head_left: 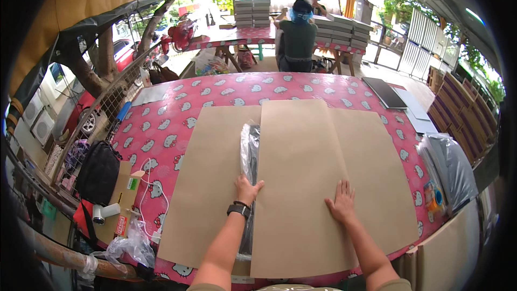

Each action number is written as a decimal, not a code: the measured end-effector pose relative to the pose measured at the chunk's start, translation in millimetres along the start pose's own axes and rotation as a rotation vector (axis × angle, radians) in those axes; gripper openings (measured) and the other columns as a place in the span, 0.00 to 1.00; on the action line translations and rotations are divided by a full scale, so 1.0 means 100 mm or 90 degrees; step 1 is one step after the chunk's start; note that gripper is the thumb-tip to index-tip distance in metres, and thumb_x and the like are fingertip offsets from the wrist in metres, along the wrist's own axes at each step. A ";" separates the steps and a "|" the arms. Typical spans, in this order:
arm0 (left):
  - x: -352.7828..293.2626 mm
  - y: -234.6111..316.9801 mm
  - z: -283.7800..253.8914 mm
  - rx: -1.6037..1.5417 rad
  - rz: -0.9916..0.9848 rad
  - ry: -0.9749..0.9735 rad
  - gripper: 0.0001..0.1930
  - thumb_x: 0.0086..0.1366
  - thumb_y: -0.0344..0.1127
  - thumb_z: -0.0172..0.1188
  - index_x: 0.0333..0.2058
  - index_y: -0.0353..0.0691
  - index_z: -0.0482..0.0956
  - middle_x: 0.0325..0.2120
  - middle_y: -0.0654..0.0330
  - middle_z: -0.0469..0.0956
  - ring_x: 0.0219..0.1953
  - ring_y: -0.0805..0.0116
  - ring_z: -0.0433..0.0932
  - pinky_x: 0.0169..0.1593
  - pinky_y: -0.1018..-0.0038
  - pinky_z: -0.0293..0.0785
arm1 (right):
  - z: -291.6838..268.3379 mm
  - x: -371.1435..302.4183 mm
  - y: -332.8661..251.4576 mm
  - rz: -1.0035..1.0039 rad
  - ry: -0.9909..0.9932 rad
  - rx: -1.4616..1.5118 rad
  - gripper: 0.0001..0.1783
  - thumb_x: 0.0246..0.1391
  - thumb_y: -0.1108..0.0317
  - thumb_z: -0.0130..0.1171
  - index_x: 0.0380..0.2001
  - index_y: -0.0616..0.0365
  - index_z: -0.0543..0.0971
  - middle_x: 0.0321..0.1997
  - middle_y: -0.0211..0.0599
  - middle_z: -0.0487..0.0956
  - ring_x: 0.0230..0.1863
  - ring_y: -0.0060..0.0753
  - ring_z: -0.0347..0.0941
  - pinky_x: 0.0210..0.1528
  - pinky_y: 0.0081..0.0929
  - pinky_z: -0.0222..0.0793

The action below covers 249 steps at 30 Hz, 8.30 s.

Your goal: The person wraps an object in brown paper by folding the paper around it and securing the folds with a tape dispenser. They then pick up a packaged item from a stack, place it onto another piece of paper, and begin folding the paper to wrap it.

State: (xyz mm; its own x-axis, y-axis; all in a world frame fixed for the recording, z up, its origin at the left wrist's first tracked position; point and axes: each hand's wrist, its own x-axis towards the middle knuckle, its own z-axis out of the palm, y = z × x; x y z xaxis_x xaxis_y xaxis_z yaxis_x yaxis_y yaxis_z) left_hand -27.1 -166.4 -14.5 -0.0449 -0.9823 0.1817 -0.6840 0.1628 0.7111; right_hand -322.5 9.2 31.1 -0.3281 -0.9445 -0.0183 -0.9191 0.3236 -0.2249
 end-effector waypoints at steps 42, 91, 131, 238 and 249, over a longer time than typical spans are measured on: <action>0.08 -0.37 -0.28 0.011 0.020 0.086 0.38 0.47 0.49 0.65 0.51 0.28 0.64 0.49 0.38 0.67 0.53 0.43 0.64 0.56 0.58 0.59 | 0.07 -0.58 0.18 -0.012 0.049 0.018 0.43 0.54 0.38 0.39 0.64 0.56 0.48 0.70 0.42 0.43 0.70 0.41 0.35 0.65 0.46 0.41; -0.35 -0.09 -2.96 0.102 0.027 -0.374 0.14 0.56 0.39 0.59 0.28 0.30 0.78 0.20 0.63 0.76 0.20 0.77 0.72 0.24 0.78 0.69 | -0.05 -0.65 0.12 0.038 0.030 0.063 0.41 0.53 0.40 0.41 0.64 0.52 0.49 0.70 0.37 0.43 0.70 0.37 0.35 0.64 0.50 0.45; -1.43 0.85 -0.30 -0.906 -0.267 -0.541 0.26 0.63 0.50 0.51 0.50 0.32 0.66 0.41 0.53 0.75 0.40 0.63 0.77 0.42 0.70 0.75 | 0.02 -0.45 -0.41 -0.173 0.105 0.364 0.20 0.50 0.46 0.52 0.26 0.49 0.83 0.44 0.33 0.75 0.53 0.38 0.59 0.57 0.37 0.49; 0.20 -0.13 -0.19 -0.458 -0.100 -0.212 0.28 0.66 0.35 0.45 0.61 0.35 0.49 0.54 0.50 0.65 0.52 0.66 0.67 0.55 0.74 0.63 | 0.17 0.65 0.65 0.148 0.148 0.754 0.21 0.57 0.66 0.49 0.50 0.69 0.70 0.44 0.48 0.77 0.44 0.29 0.73 0.48 0.20 0.66; 0.01 0.62 0.06 0.344 0.253 -0.161 0.41 0.62 0.60 0.39 0.62 0.30 0.45 0.63 0.42 0.40 0.65 0.46 0.39 0.65 0.59 0.38 | -0.08 0.63 -0.17 -0.008 -0.026 -0.045 0.40 0.55 0.47 0.42 0.64 0.55 0.46 0.69 0.46 0.41 0.69 0.55 0.30 0.65 0.56 0.28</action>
State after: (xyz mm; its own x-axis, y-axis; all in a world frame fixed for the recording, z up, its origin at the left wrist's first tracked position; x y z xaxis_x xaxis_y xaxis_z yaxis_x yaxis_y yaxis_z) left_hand -74.3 -158.2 26.0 -0.4883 -0.8600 0.1481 -0.8429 0.5088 0.1752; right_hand -329.7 -55.3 41.6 -0.3086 -0.9495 -0.0565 -0.9366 0.3137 -0.1560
